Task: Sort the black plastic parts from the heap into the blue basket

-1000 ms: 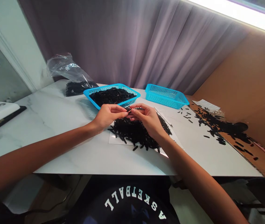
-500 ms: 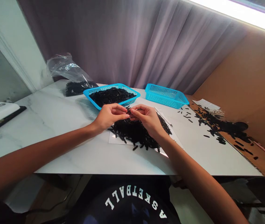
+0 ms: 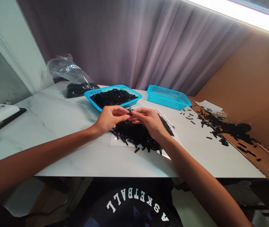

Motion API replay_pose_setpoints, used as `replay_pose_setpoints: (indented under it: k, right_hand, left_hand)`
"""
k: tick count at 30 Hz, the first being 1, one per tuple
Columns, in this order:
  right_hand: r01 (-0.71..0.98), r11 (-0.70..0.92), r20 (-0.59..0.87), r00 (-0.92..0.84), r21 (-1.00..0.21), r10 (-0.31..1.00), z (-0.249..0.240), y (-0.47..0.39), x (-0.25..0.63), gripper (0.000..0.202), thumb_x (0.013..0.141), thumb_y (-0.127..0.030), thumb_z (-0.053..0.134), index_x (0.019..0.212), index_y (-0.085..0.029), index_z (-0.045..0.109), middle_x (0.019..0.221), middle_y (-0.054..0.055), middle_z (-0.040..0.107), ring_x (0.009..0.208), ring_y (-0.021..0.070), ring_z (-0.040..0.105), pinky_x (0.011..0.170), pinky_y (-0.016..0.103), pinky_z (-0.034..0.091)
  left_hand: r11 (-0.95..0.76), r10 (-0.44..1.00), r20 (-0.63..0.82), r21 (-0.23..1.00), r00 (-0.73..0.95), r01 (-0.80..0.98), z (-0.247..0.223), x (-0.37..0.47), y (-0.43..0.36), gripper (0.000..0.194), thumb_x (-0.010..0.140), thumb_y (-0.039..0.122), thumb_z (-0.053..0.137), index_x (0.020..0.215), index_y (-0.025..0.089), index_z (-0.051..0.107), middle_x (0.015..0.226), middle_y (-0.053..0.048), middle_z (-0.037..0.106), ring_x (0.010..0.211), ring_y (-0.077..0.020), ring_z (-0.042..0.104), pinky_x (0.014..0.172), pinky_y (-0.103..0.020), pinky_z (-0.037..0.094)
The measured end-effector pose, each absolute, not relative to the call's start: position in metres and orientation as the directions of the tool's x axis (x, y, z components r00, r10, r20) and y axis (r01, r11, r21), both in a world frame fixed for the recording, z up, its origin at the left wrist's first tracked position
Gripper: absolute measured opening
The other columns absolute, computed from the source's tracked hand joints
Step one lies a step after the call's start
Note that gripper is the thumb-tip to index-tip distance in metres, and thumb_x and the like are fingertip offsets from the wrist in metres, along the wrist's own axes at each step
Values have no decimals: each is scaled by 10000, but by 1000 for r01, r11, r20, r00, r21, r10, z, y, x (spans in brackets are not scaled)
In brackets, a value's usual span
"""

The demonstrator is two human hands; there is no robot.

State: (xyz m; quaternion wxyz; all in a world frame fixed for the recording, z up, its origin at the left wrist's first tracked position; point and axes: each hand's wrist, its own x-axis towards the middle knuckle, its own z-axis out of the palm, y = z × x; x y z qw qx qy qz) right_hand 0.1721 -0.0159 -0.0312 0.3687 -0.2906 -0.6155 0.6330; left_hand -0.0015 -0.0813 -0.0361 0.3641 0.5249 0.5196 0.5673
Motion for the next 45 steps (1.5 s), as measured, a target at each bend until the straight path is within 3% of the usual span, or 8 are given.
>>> replay_pose_setpoints:
  k: [8, 16, 25, 34, 45]
  right_hand:
    - [-119, 47, 106, -561, -992, 821, -31, -15, 172, 341, 638, -445, 882, 781, -169, 741, 770, 64, 757, 761, 189, 718, 754, 314, 557]
    - [-165, 107, 183, -566, -980, 804, -32, -13, 174, 249, 696, -395, 850, 750, -169, 759, 708, 14, 660, 691, 125, 551, 705, 284, 434]
    - [-212, 119, 221, -567, -970, 794, -34, -11, 174, 212, 710, -369, 846, 761, -182, 759, 730, 19, 660, 717, 141, 546, 733, 303, 417]
    - [-208, 137, 235, -580, -969, 780, -35, -10, 175, 223, 710, -382, 844, 754, -189, 743, 750, 11, 658, 738, 143, 553, 756, 301, 421]
    - [-245, 60, 206, -630, -968, 748, -29, -11, 176, 200, 719, -355, 840, 747, -183, 741, 746, 5, 650, 723, 126, 544, 737, 278, 418]
  left_hand:
    - [-231, 957, 241, 970, -159, 81, -39, -2, -81, 305, 681, 378, 858, 868, 158, 760, 876, -55, 772, 870, -190, 704, 868, -325, 527]
    - [-233, 960, 236, 972, -152, 32, -41, -4, -80, 298, 692, 383, 858, 882, 173, 767, 896, -46, 773, 898, -176, 688, 887, -309, 512]
    - [-185, 978, 184, 983, -102, 7, -41, -5, -80, 323, 691, 438, 854, 858, 172, 777, 854, -44, 758, 824, -155, 648, 827, -303, 493]
    - [-141, 986, 144, 989, -88, 36, -40, -5, -80, 350, 723, 475, 822, 891, 172, 772, 894, -73, 767, 885, -192, 669, 809, -320, 474]
    - [-199, 979, 201, 978, -38, 61, -37, -5, -79, 386, 703, 496, 823, 862, 156, 733, 827, -60, 742, 813, -178, 656, 701, -293, 474]
